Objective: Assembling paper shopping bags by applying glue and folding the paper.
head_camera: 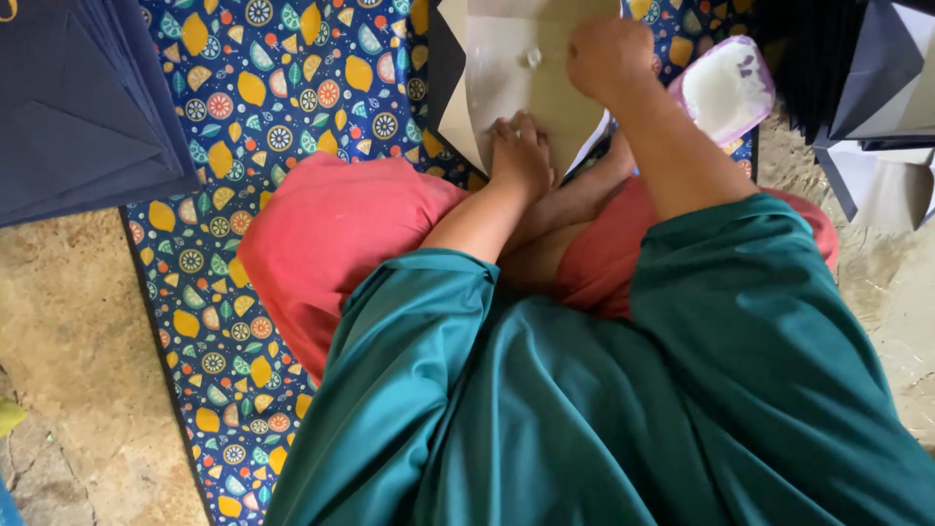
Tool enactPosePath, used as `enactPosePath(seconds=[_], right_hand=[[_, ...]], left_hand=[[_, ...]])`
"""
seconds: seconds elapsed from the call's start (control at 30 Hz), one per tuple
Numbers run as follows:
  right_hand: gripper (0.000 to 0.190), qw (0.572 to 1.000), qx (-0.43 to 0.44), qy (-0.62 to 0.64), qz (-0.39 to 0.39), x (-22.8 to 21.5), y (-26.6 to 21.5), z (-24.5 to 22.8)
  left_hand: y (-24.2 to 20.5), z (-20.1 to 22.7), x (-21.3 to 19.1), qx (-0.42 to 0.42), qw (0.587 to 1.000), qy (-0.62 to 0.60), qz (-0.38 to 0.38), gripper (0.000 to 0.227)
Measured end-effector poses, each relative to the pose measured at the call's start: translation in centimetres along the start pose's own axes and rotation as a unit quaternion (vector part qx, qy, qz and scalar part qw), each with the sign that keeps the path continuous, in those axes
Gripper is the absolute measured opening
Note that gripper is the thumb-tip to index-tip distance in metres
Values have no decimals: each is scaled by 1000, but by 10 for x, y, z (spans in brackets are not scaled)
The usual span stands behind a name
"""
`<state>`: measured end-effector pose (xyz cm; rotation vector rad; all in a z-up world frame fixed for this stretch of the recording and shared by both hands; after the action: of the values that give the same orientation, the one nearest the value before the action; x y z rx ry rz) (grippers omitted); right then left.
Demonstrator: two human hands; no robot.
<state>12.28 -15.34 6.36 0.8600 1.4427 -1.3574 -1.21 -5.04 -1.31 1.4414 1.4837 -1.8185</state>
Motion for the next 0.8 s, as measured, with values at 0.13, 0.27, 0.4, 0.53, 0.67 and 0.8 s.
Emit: enactPosePath(seconds=[0.13,0.27,0.4,0.53,0.67,0.8], right_hand=[[34,996,14,2,-86,1,-28,-21],[32,994,-16,-38,-106,-5,-44,-36],[24,996,-9,-91,20,10,-21,-21],[22,996,20,-81,43,9,-7,-19],[29,996,-23,-78,-33,8,-22,-34],[31,986,-50,-87,-134,0,-46,-46]], left_hand=[[1,0,4,17,998,12,-52,74],[6,5,13,3,999,-26,41,73],[-2,-1,-5,0,1000,7,-5,60],[1,0,-7,4,1000,19,8,64],[-2,-2,-7,-5,1000,1,-27,70],[-1,-1,-4,5,1000,-12,-2,69]])
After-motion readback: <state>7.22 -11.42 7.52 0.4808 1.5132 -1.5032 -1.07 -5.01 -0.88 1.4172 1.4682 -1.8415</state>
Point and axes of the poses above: each hand's wrist, its own y-axis towards the middle knuckle, its own x-axis out of the palm, z = x × y, the point moved 6 cm from there along y, towards the middle knuckle, and after that the axes turned 11 degrees about y, right-handed, at the moved point
